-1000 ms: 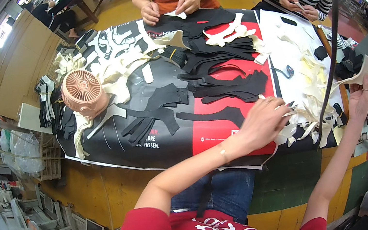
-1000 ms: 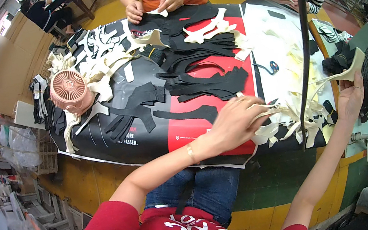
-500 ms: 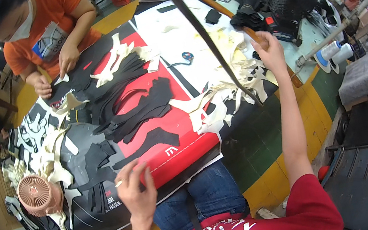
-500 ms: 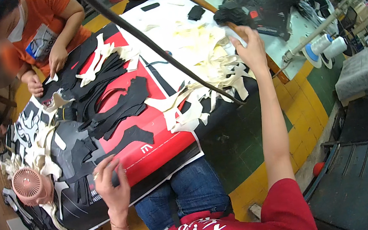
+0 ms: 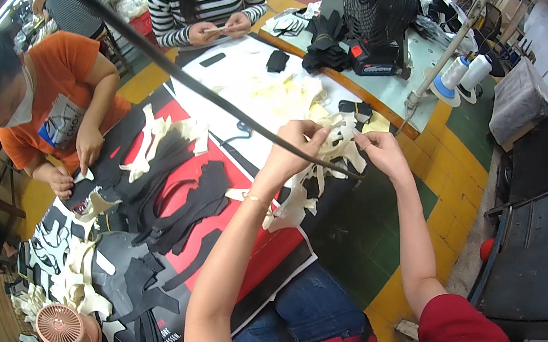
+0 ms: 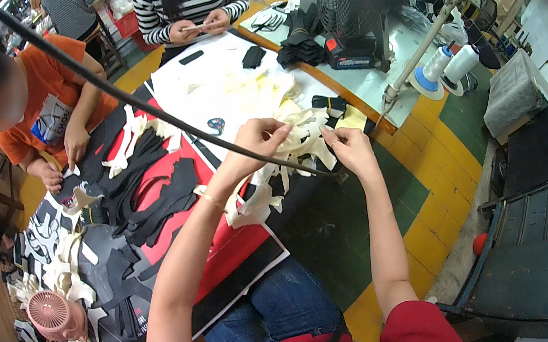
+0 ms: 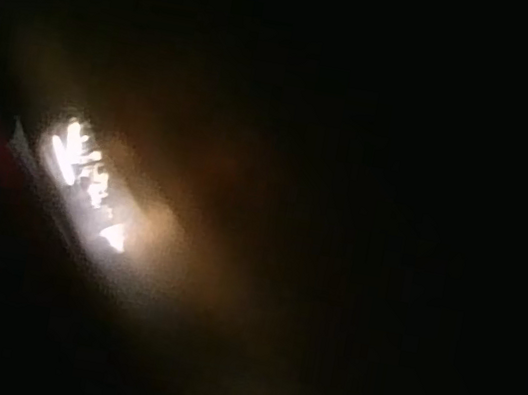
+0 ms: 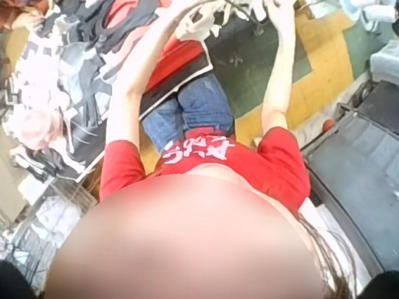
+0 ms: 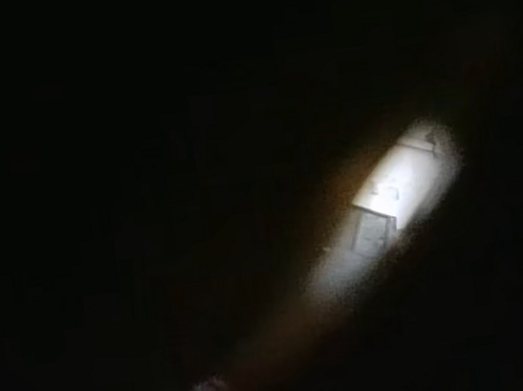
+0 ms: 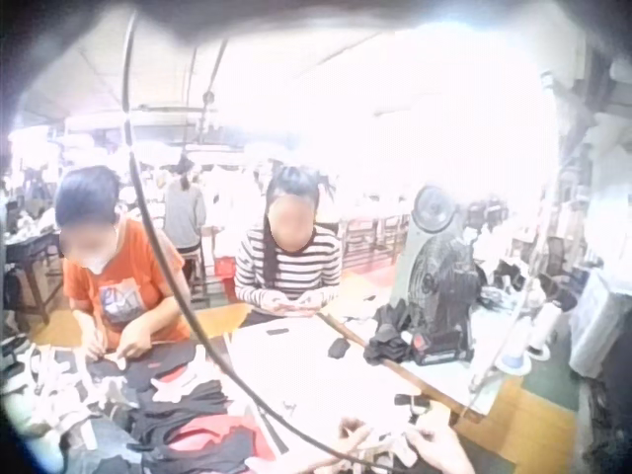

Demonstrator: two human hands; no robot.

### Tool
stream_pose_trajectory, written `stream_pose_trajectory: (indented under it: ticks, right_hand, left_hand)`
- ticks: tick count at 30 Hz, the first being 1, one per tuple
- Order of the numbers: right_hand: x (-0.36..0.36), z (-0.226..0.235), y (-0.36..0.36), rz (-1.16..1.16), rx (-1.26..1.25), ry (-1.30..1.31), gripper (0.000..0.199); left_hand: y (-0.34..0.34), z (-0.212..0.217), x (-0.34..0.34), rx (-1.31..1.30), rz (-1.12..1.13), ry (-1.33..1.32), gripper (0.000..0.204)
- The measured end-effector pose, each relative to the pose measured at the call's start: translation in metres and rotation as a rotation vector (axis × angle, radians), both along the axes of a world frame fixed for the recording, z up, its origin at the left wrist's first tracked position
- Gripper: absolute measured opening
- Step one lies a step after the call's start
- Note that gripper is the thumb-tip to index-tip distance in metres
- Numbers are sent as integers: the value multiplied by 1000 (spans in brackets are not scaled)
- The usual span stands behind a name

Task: The person repeatedly applies short strips of white adhesive tape to the edges of black and white fabric pieces laid on a table. They smooth each strip with their fingers, occasionally repositioning fabric pieces and picking up new tape strips from the table.

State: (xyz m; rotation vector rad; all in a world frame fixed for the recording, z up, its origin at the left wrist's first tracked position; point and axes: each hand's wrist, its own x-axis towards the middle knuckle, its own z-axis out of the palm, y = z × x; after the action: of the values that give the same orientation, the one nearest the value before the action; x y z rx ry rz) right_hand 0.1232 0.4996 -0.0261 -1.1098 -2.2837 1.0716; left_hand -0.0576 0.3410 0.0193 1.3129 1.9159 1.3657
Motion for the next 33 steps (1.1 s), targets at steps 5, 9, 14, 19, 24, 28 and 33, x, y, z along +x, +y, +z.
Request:
stream_pose_trajectory:
  ticks: [5, 9, 14, 19, 24, 28, 33]
  right_hand:
    - [-31, -12, -8, 10, -48, 260, 24]
    - [-34, -19, -18, 36, -256, 498, 30]
    - [-24, -10, -31, 200, 69, 252, 33]
    - [-28, -17, -31, 162, 173, 114, 34]
    - [-24, -12, -24, 62, -6, 314, 31]
    - [-9, 37, -64, -111, 12, 710, 28]
    - [-1, 81, -191, 840, 67, 501, 52]
  left_hand:
    - [41, -19, 5, -241, -14, 207, 50]
    - [50, -26, -5, -213, 140, 128, 32]
    - [10, -24, -42, 80, 75, -421, 28]
    - [-102, 8, -80, 375, 266, -784, 24]
    - [-253, 39, -54, 523, 289, -722, 27]
    - [-317, 46, 7, 324, 80, -513, 18]
    - [-295, 14, 79, 378, -103, -834, 29]
